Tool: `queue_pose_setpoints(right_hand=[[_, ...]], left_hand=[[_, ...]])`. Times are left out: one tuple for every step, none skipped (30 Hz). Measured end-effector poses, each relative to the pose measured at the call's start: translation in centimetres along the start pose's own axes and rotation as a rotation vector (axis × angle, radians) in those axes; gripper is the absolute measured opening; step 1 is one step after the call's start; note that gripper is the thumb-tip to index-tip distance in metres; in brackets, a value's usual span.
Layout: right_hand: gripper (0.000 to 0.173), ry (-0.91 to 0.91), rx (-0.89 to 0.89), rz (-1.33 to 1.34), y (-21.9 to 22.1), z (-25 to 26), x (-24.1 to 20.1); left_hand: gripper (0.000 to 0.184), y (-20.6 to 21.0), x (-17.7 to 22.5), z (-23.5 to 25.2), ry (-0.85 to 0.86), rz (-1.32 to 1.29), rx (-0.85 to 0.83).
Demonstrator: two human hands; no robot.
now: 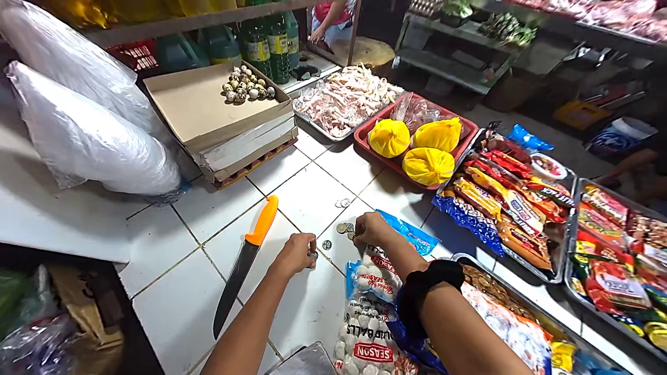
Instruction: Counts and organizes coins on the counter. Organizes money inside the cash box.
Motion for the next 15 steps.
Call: queue_pose_setpoints(right_hand=[[0.032, -0.007, -0.008, -0.007, 0.0, 0.0, 0.0], [0.035, -0.009, -0.017, -0.014, -0.1, 0.0, -0.2], [0.034, -0.009, -0.021, -0.025, -0.1, 0.0, -0.4], [0.032, -0.006, -0.027, -0.037, -0.1, -0.1, -0.5], [0.029, -0.002, -0.031, -0.049, -0.1, -0.1, -0.6], [0.027, 0.0, -0.037, -0.058, -0.1, -0.2, -0.6], [0.026, -0.004, -0.04, -0.062, 0.0, -0.2, -0.6], [0.026, -0.012, -0.04, -0.063, 0.0, -0.2, -0.6], [0.027, -0.023, -0.037, -0.062, 0.1, -0.3, -0.6], [0.028, -0.036, -0.032, -0.056, 0.1, -0.4, -0.5], [0.028, -0.045, -0.029, -0.052, 0.1, -0.7, -0.5], [0.029, -0.053, -0.023, -0.045, 0.0, -0.9, -0.5], [0.029, -0.051, -0.008, -0.028, 0.0, -1.2, -0.7], [0.029, -0.029, 0.012, 0.005, -0.1, -1.4, -0.9], [0.03, 0.022, 0.032, 0.049, -0.1, -1.5, -1.1]], left_hand=[[0.039, 0.0, -0.1, 0.2, 0.005, 0.012, -0.01], [0.038, -0.1, -0.1, 0.3, 0.012, 0.023, -0.021], [0.036, -0.2, -0.2, 0.5, 0.024, 0.031, -0.028], [0.034, -0.2, -0.2, 0.7, 0.04, 0.027, -0.028], [0.033, -0.1, -0.2, 1.0, 0.053, 0.003, -0.014], [0.035, 0.2, -0.1, 1.3, 0.055, -0.046, 0.016], [0.041, 0.5, -0.1, 1.6, 0.045, -0.114, 0.054], [0.049, 0.8, 0.0, 1.9, 0.031, -0.182, 0.087], [0.053, 1.0, 0.2, 2.2, 0.015, -0.219, 0.103], [0.051, 1.1, 0.5, 2.5, 0.001, -0.218, 0.096], [0.047, 1.2, 1.0, 2.7, -0.01, -0.19, 0.077], [0.043, 1.2, 1.4, 3.0, -0.018, -0.149, 0.051], [0.042, 1.1, 1.7, 3.2, -0.024, -0.106, 0.024], [0.042, 0.9, 1.9, 3.4, -0.028, -0.066, -0.006], [0.041, 0.8, 2.0, 3.6, -0.021, -0.035, -0.027]])
Point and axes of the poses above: each hand's wrist, its own z-axis towards the middle knuckle, its own y-axis out of the palm, x = y × z, the point moved 3 cm from there along z, towards the middle knuckle, and after that the axes turned 14 degrees about y, right-handed, at the moved point
